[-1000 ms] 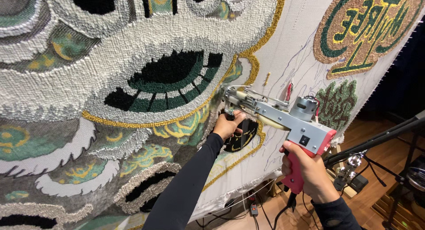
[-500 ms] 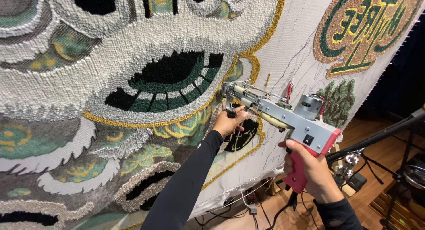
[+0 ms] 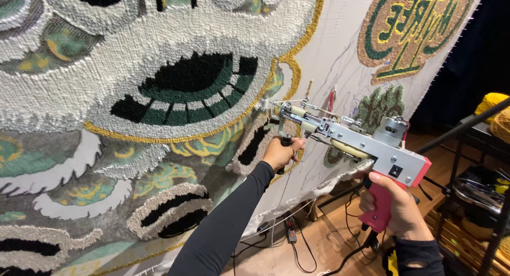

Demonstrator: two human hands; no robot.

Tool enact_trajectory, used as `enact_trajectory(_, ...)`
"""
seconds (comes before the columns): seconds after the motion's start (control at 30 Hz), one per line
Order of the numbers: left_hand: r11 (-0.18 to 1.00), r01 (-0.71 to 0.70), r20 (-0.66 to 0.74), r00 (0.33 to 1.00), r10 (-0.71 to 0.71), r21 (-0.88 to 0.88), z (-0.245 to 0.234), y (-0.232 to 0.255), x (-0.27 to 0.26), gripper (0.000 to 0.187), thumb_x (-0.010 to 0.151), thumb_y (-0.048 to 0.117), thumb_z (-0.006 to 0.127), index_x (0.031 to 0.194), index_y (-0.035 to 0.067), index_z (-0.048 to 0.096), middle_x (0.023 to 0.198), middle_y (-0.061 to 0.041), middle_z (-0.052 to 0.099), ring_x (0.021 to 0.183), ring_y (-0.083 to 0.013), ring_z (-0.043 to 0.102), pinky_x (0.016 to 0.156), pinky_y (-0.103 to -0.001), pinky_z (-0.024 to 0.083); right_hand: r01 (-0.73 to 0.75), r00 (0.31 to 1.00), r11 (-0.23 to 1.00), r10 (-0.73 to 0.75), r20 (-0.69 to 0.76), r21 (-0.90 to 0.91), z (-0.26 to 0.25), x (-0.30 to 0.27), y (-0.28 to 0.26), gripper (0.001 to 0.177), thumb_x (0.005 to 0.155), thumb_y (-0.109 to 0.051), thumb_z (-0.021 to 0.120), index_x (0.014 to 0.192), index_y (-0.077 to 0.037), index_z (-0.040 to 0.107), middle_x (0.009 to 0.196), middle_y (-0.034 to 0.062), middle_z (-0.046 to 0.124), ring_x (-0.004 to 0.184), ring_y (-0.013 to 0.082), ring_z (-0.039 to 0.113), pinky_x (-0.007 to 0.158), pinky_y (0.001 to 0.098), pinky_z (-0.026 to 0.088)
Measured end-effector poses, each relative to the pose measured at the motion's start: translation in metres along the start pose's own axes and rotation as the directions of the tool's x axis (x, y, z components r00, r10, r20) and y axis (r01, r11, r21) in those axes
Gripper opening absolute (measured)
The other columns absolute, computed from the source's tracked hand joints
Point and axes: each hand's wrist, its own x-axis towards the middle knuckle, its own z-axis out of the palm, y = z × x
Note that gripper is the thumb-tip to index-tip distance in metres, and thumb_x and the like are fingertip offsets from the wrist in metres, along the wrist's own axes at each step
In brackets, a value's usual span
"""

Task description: The person uses a handheld tufting gun to apply gold yarn onto a stretched canvas, following a pre-drawn design of a skull and text. The operator guides the tool along the contours of the design, filling in sections with yarn.

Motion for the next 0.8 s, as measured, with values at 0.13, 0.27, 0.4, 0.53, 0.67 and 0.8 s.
enact_trajectory(0.13, 0.996, -0.094, 0.008, 0.996, 0.094, 0.0, 0.015, -0.012, -0.001, 0.028, 0.094, 0.021, 0.074, 0.106, -0.004, 0.074, 0.091, -0.007, 0.078, 0.057, -0.0112, 0.067, 0.054, -0.028, 0.056, -0.046, 0.998, 0.999, 0.047, -0.045, 0.018, -0.014, -0.013, 0.002, 0.031, 0.085, -0.031, 0.067, 0.104, -0.007, 0.059, 0.057, 0.0063, 0.046, 0.046, 0.0206, 0.048, 0.043, 0.0371, 0.04)
enact_trajectory(0.27, 0.998, -0.062, 0.034, 0.998, 0.062, -0.007, 0.011, -0.007, -0.011, 0.025, 0.094, 0.023, 0.072, 0.109, 0.003, 0.075, 0.091, -0.006, 0.077, 0.056, -0.0098, 0.064, 0.051, -0.027, 0.052, -0.055, 0.998, 0.998, 0.055, -0.008, -0.007, -0.01, -0.015, 0.001, 0.037, 0.084, -0.032, 0.068, 0.105, -0.002, 0.065, 0.056, 0.0055, 0.046, 0.045, 0.0194, 0.047, 0.044, 0.035, 0.041)
enact_trajectory(0.4, 1.0, -0.002, 0.033, 0.999, 0.003, -0.025, 0.003, 0.003, -0.021, 0.023, 0.094, 0.026, 0.07, 0.108, 0.01, 0.077, 0.092, -0.004, 0.078, 0.055, -0.0103, 0.065, 0.051, -0.026, 0.055, -0.042, 0.999, 0.998, 0.042, 0.0, -0.045, 0.0, -0.012, 0.002, 0.037, 0.086, -0.03, 0.068, 0.105, 0.0, 0.063, 0.058, 0.0067, 0.047, 0.046, 0.0201, 0.048, 0.046, 0.0364, 0.044)
enact_trajectory(0.53, 0.999, 0.03, 0.016, 0.999, -0.031, 0.022, -0.007, -0.004, -0.023, 0.021, 0.092, 0.023, 0.072, 0.101, 0.005, 0.076, 0.091, -0.004, 0.077, 0.059, -0.0127, 0.07, 0.047, -0.027, 0.047, -0.049, 0.999, 0.998, 0.049, -0.008, -0.033, 0.012, -0.014, 0.001, 0.036, 0.086, -0.029, 0.067, 0.106, 0.0, 0.063, 0.062, 0.0039, 0.053, 0.048, 0.0171, 0.046, 0.046, 0.0344, 0.043)
enact_trajectory(0.67, 0.999, 0.009, 0.006, 1.0, -0.009, 0.044, -0.01, -0.013, -0.019, 0.019, 0.091, 0.019, 0.072, 0.099, 0.003, 0.077, 0.088, -0.005, 0.077, 0.061, -0.0127, 0.071, 0.049, -0.027, 0.049, -0.102, 0.995, 0.994, 0.102, -0.005, -0.049, 0.018, -0.015, -0.002, 0.037, 0.085, -0.032, 0.065, 0.106, -0.001, 0.068, 0.059, 0.0024, 0.049, 0.047, 0.0166, 0.045, 0.045, 0.0354, 0.043)
enact_trajectory(0.8, 0.998, -0.007, 0.004, 1.0, 0.007, 0.055, -0.013, -0.017, -0.018, 0.018, 0.092, 0.017, 0.072, 0.096, 0.001, 0.078, 0.083, -0.005, 0.076, 0.061, -0.0129, 0.071, 0.049, -0.026, 0.05, -0.085, 0.994, 0.996, 0.087, 0.059, -0.031, 0.018, -0.012, 0.001, 0.039, 0.089, -0.033, 0.066, 0.107, 0.002, 0.071, 0.057, 0.0033, 0.046, 0.047, 0.0175, 0.045, 0.047, 0.0332, 0.042)
